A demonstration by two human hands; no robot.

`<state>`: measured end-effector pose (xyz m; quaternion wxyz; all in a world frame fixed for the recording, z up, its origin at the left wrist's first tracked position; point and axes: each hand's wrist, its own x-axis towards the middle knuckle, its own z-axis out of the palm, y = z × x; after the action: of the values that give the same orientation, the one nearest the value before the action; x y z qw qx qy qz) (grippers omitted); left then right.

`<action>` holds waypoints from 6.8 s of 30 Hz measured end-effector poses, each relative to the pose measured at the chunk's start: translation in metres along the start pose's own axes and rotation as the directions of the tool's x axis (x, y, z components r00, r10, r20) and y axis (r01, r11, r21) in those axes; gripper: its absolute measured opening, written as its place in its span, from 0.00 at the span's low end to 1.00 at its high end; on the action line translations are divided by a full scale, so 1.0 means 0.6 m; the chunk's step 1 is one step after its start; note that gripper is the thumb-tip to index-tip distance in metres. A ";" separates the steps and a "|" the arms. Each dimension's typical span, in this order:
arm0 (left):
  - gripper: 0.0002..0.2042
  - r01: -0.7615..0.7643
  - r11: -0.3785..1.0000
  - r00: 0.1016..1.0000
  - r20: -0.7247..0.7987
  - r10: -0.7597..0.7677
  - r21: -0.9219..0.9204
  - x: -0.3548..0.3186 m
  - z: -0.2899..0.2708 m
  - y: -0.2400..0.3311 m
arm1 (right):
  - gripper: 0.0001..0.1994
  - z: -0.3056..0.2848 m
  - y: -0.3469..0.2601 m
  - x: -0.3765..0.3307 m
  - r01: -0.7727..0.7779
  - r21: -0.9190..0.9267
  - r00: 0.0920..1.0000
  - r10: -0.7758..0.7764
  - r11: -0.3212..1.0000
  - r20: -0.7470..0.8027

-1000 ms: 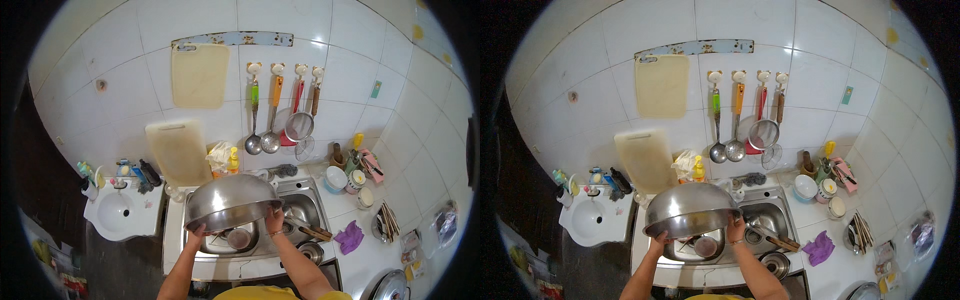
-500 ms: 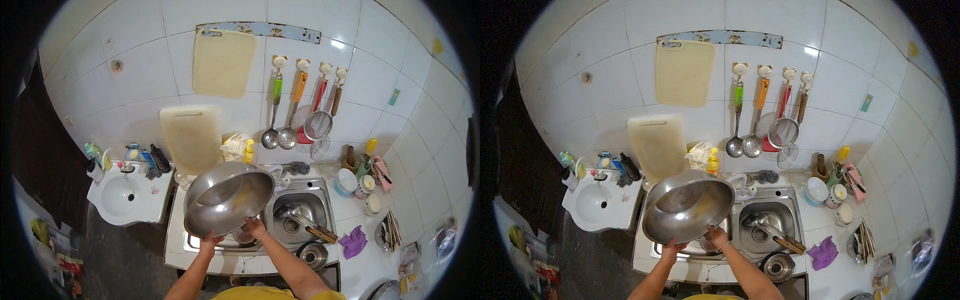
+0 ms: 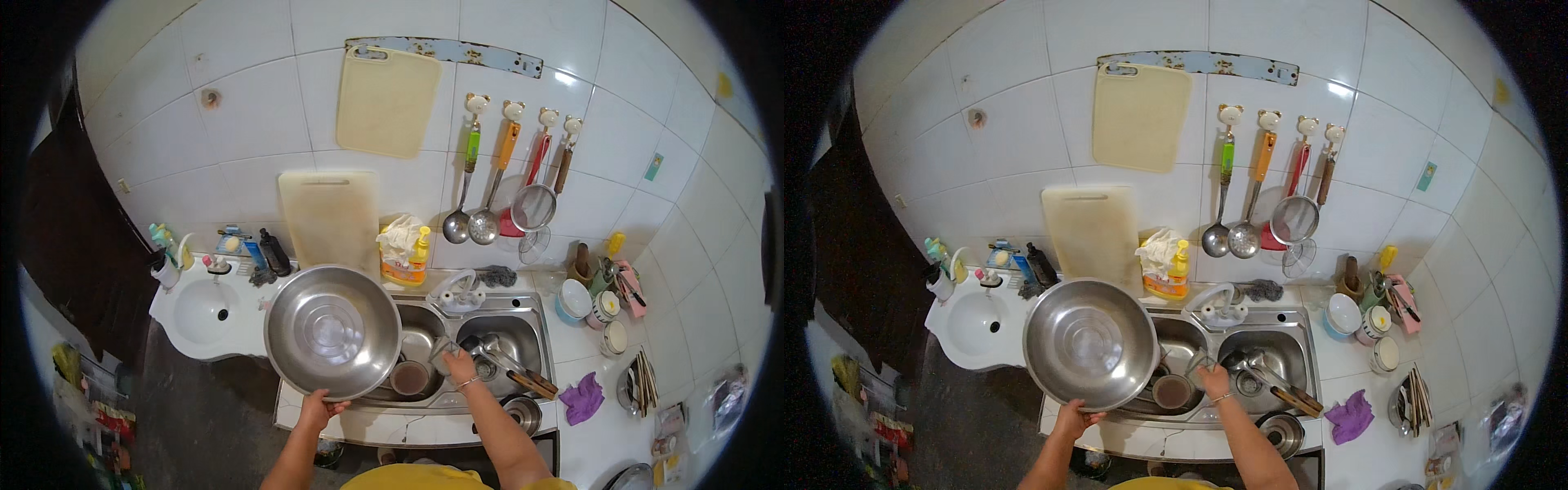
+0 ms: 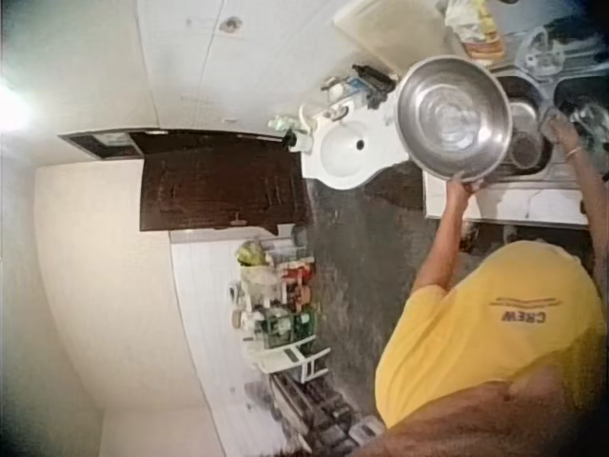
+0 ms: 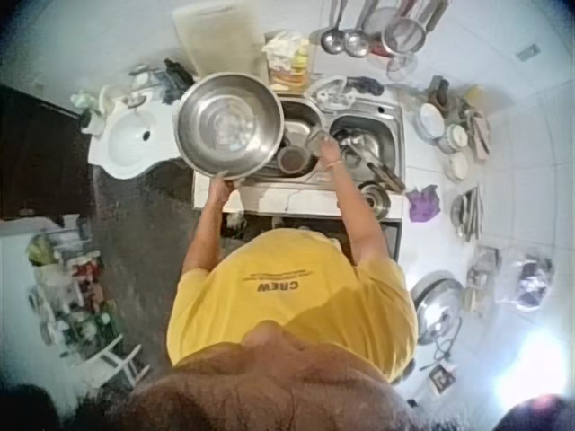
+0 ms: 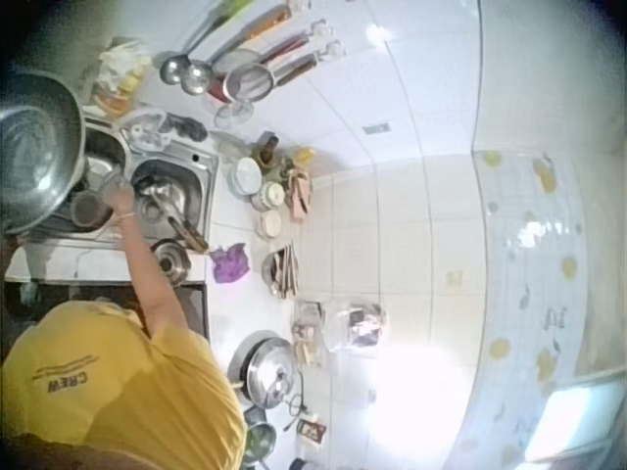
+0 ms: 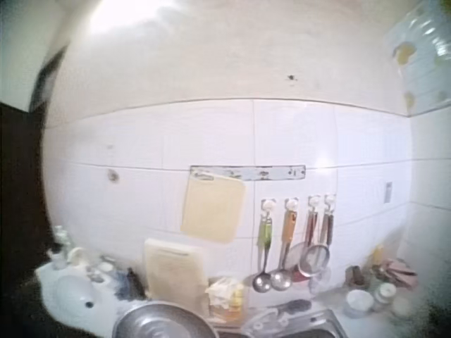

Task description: The person carries dishes to a sink, washes a plate, bowl, and mortar with a cloth, wipes down the counter, rinses a large metal pot, and then stirs green beans in a pot on a stove.

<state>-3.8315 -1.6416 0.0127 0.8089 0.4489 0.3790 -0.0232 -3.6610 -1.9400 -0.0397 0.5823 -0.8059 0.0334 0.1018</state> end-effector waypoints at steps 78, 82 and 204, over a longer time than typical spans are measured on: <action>0.17 -0.580 0.809 0.734 0.490 0.470 0.093 0.089 0.421 0.207 | 0.19 -0.155 -0.302 0.120 0.419 0.160 0.890 -0.439 0.894 0.126; 0.17 -0.777 0.553 0.587 0.661 0.467 0.300 0.122 0.445 0.248 | 0.15 -0.185 -0.341 0.135 0.670 -0.304 0.735 -0.665 0.677 0.137; 0.25 -0.966 -0.076 -0.135 0.738 -0.661 -0.245 -0.155 0.729 -0.576 | 0.34 -0.379 0.406 -0.676 -0.874 0.019 0.136 0.281 0.485 -0.950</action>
<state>-3.7691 -2.2010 -0.0380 0.1358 0.7262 -0.6354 -0.2247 -4.0706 -2.2592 -0.1156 0.1109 -0.7676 0.6251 -0.0879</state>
